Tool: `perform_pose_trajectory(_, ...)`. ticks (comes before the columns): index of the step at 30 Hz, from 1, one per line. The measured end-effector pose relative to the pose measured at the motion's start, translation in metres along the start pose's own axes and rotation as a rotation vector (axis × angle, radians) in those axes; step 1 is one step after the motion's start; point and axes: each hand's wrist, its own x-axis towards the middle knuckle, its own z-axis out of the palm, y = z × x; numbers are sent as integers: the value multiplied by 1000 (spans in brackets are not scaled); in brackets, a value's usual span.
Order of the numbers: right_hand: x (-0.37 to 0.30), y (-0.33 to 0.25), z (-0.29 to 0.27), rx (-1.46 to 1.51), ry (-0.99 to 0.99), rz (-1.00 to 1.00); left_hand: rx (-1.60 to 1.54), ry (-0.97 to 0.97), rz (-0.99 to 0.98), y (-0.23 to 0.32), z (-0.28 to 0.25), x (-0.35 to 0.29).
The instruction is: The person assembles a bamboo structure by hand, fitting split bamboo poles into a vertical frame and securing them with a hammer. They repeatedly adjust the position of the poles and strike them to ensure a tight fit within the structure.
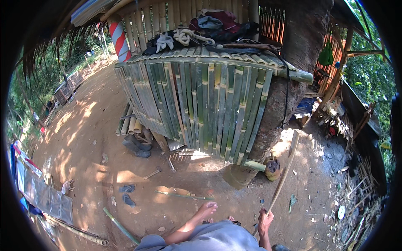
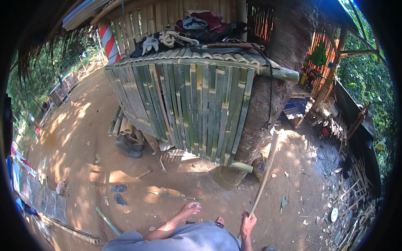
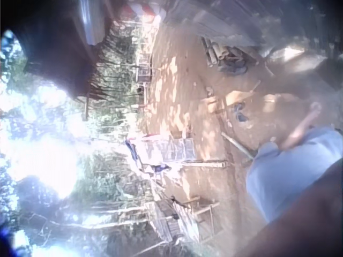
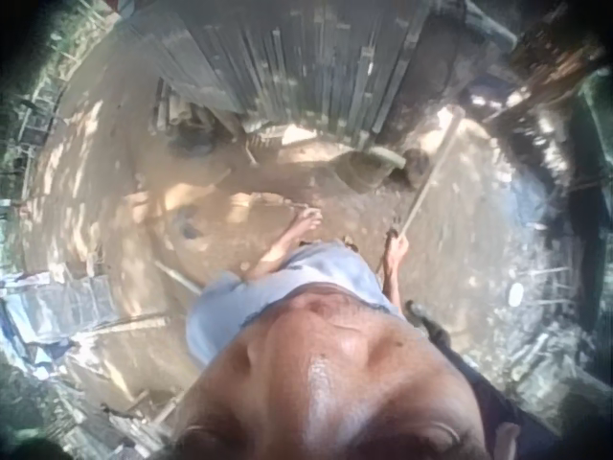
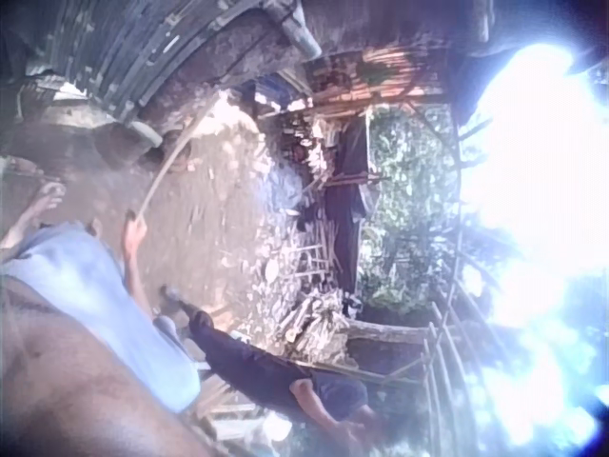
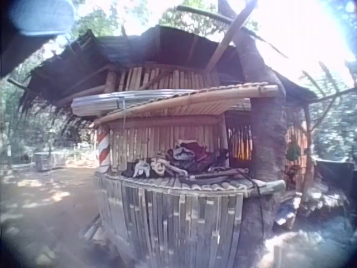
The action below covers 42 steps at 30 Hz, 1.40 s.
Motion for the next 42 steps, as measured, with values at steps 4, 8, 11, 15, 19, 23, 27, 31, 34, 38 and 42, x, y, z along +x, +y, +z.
perform_pose_trajectory(4,3,14,-3,-88,-22,19,20,12,-9,-3,-4,-1)
perform_pose_trajectory(8,3,17,0,-168,-6,33,-12,45,-3,-9,-4,2)
perform_pose_trajectory(11,-3,-8,5,-316,-49,70,-33,79,30,-19,-6,3)
perform_pose_trajectory(15,-1,-7,-2,-600,-174,172,-90,90,39,-30,-8,3)
perform_pose_trajectory(19,9,39,-18,-743,-417,208,-101,107,16,-26,-10,-9)
perform_pose_trajectory(23,28,146,-74,-618,-891,259,-180,165,37,-30,-16,-23)
perform_pose_trajectory(27,21,180,-109,-910,-946,446,-260,216,140,-52,-33,-23)
perform_pose_trajectory(31,24,182,-116,-1063,-972,529,-356,307,113,-62,-53,-46)
perform_pose_trajectory(34,28,178,-107,-1113,-984,548,-409,384,110,-79,-65,-62)
perform_pose_trajectory(38,42,166,-73,-1129,-984,529,-529,467,114,-113,-81,-76)
perform_pose_trajectory(42,53,161,-29,-1038,-894,554,-577,482,137,-147,-94,-87)
